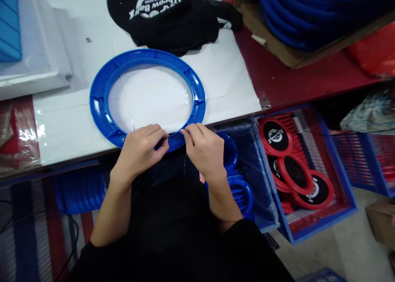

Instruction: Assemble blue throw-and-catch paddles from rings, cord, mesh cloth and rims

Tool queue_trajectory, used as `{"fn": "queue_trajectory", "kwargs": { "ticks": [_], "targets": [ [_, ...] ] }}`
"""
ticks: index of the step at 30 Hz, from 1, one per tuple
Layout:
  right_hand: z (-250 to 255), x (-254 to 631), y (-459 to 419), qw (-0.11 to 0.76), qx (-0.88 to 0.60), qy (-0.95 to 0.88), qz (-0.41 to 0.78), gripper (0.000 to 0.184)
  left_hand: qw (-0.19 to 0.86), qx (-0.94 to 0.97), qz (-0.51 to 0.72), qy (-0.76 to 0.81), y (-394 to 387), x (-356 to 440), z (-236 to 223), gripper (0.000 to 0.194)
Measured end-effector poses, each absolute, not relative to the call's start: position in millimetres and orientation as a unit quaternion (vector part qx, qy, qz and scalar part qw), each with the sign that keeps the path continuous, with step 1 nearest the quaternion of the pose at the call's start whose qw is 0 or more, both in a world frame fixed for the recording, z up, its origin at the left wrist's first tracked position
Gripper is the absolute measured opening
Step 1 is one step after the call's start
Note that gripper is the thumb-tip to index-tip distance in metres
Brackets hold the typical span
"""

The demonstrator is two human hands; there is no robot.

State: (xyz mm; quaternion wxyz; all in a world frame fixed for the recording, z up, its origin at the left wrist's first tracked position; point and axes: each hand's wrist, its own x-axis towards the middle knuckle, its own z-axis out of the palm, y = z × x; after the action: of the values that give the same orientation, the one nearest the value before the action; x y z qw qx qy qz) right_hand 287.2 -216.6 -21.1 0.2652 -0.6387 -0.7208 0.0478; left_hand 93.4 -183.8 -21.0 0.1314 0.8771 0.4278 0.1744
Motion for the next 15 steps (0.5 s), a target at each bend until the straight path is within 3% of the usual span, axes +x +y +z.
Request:
{"fn": "queue_trajectory", "kwargs": {
  "ticks": [7, 15],
  "targets": [
    [-10.0, 295.7, -206.2, 0.193, -0.654, -0.728, 0.074, 0.015, 0.131, 0.888, 0.165, 0.407, -175.4, 94.6, -18.3, 0.021],
    [-3.3, 288.2, -207.2, 0.211, -0.666, -0.689, 0.193, 0.02, 0.129, 0.885, 0.12, 0.431, -185.2, 107.0, -3.0, 0.022]
  ]
}}
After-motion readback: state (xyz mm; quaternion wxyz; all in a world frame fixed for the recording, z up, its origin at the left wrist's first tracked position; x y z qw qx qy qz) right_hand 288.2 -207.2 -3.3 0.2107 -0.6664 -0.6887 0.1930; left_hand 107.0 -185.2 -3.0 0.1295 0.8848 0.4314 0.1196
